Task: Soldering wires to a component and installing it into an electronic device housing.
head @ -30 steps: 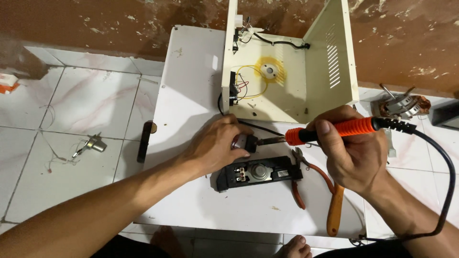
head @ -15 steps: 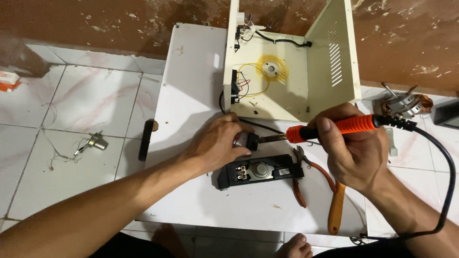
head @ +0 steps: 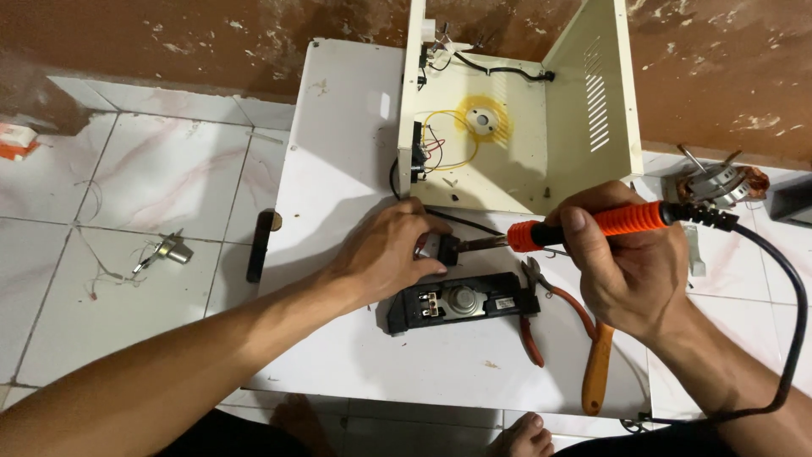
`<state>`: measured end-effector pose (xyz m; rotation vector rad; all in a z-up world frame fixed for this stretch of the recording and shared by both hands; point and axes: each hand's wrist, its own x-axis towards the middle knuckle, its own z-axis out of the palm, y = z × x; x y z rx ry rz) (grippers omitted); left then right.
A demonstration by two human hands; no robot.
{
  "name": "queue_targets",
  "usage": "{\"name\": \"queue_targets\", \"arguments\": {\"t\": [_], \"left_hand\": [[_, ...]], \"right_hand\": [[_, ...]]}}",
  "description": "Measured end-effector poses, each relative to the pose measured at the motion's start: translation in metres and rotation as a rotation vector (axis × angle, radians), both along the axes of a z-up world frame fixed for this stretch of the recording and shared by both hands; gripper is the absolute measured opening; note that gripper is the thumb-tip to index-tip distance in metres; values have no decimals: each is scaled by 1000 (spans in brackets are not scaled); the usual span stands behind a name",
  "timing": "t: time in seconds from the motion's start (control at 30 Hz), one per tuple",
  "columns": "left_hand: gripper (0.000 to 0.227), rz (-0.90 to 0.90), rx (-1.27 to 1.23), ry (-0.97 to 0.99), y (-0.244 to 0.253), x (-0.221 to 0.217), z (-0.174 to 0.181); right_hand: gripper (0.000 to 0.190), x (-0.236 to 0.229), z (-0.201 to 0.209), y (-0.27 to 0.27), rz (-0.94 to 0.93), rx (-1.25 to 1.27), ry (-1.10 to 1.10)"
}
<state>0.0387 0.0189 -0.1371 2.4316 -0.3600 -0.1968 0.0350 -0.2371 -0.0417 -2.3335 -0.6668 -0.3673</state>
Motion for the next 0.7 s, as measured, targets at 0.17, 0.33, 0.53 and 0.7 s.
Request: {"name": "queue_targets", "arguments": {"t": [0.17, 0.33, 0.53, 0.7], "left_hand": [[50, -11, -2, -29, 1, -1, 5], [51, 5, 1, 22, 0, 0, 2], [52, 23, -5, -7, -1, 1, -6], [52, 20, -27, -34, -2, 4, -22]], "right_hand": [[30, -1, 0, -1, -26, -35, -9], [30, 1, -2, -1, 8, -40, -76], [31, 0, 1, 0, 23, -3, -29], [28, 0, 0, -1, -5, 7, 4]]}}
